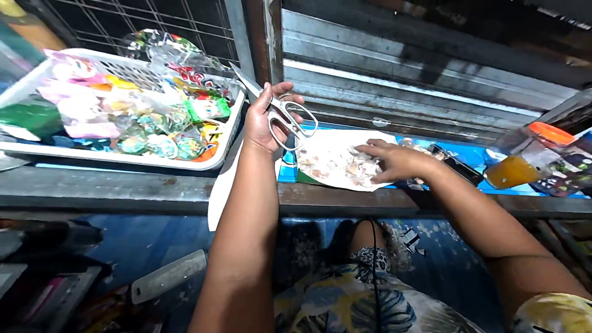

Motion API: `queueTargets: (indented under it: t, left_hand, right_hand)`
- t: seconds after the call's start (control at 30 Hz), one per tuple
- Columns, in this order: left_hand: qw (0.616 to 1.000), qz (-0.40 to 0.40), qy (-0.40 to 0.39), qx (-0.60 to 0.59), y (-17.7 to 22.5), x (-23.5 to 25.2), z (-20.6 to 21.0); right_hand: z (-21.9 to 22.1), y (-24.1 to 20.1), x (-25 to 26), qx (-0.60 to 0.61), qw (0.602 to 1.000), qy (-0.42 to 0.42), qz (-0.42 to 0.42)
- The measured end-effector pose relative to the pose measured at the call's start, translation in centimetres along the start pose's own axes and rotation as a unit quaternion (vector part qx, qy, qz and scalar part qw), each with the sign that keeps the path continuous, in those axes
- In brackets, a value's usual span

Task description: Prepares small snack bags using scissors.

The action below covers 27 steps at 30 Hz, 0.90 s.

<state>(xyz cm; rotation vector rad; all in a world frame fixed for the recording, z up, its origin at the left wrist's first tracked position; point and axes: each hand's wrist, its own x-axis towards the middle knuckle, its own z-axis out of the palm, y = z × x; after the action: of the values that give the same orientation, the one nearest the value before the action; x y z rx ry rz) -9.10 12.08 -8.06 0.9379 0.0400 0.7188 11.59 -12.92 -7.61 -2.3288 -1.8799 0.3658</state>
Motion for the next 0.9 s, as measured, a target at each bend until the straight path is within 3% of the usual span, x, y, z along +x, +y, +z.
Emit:
queueTargets:
  t: [0.07,0.17,0.37,0.5,0.9]
  left_hand:
    - [1.0,0.0,0.003,-0.005,-0.1,0.0,0.0]
    - [1.0,-0.003,0.008,-0.007,0.0,-0.1,0.1]
    - [1.0,-0.008,0.006,0.0,-0.3,0.1,-0.2]
    - [1.0,-0.017,0.011,0.006,-0.3,0.1,-0.1]
    - [1.0,-0.005,0.015,0.015,-0.1,-0.1,0.1]
  right_hand:
    - [1.1,-0.7,1.1,-0.047,0.999,0.01,0.019]
    - [-0.6,-1.6,2.4,-0.065,0.998,-0.004,0.006]
    - [-5.7,-1.8,4.1,0.033,0.996,0.051,-0.065]
    - [-8.1,-4.2,4.1,0.073,0.994,0.012,-0.083]
    - [-8.4,-6.4,4.4,0.136,0.987,0.023,-0.086]
